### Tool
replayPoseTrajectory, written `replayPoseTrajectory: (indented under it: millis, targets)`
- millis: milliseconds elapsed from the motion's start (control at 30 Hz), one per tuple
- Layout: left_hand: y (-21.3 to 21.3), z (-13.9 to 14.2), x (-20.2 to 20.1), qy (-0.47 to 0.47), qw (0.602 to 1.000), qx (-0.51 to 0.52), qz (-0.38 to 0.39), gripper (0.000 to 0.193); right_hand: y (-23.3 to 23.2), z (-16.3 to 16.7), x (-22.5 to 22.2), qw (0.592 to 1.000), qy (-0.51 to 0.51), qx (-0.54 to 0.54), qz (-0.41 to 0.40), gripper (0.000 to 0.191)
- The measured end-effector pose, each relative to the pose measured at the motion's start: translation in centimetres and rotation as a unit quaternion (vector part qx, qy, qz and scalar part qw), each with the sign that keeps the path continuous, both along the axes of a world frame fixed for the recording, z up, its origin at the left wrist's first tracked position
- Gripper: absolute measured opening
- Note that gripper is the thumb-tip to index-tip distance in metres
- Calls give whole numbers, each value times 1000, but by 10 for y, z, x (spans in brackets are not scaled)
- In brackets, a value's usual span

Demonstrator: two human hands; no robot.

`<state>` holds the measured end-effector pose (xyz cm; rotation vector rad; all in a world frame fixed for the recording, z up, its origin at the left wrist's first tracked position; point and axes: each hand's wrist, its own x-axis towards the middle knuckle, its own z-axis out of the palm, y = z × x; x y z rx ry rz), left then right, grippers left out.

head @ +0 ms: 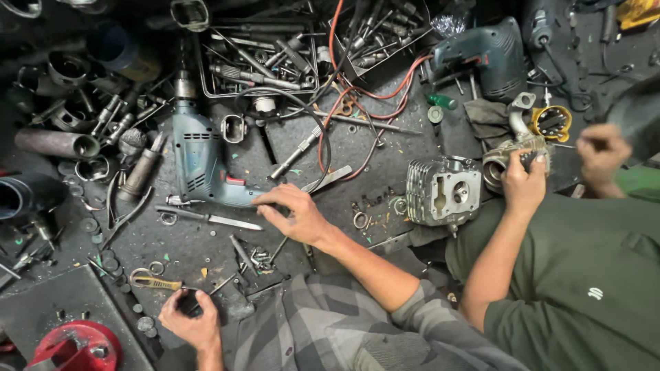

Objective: The person works at a cluttered repair bench handling small engine components, picking up bolts and fasteners from trays and the bench, fitting a piston into a cylinder, and positioning a cylinder head on the work surface. They briefly wipe a part with a cloth and walk to a shelf to retrieve items before returning to the bench.

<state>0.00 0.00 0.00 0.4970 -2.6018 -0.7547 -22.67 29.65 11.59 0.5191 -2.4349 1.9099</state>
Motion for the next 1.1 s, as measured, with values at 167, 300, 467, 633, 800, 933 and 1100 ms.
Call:
replayPoseTrajectory:
  millis: [167,300,467,633,800,933,1100]
  targets:
    - [-10,12,-2,-7,1000,-20,-23,29,3,6,3,999,7,-31,-40,18]
    - [-13,13,-4,6,1000,-1,-20,27,21,12,-2,996,63,-41,-49,18]
    - [-16,10,-13,24,999,-11,-33,27,49,23,-53,959,223,28,-171,16]
    - [-8,7,-16,39,999,-2,-10,25,73,29,-141,970,130,79,-188,16]
    - [-3,3,-18,53,998,12,11,25,80,13,-210,898,215,383,-18,25]
    - [-3,-8,-25,80,994,54,42,25,76,-6,-236,848,222,481,17,27]
    - [-2,-14,-27,91,989,86,76,24,93,-1,-228,954,145,256,-58,29]
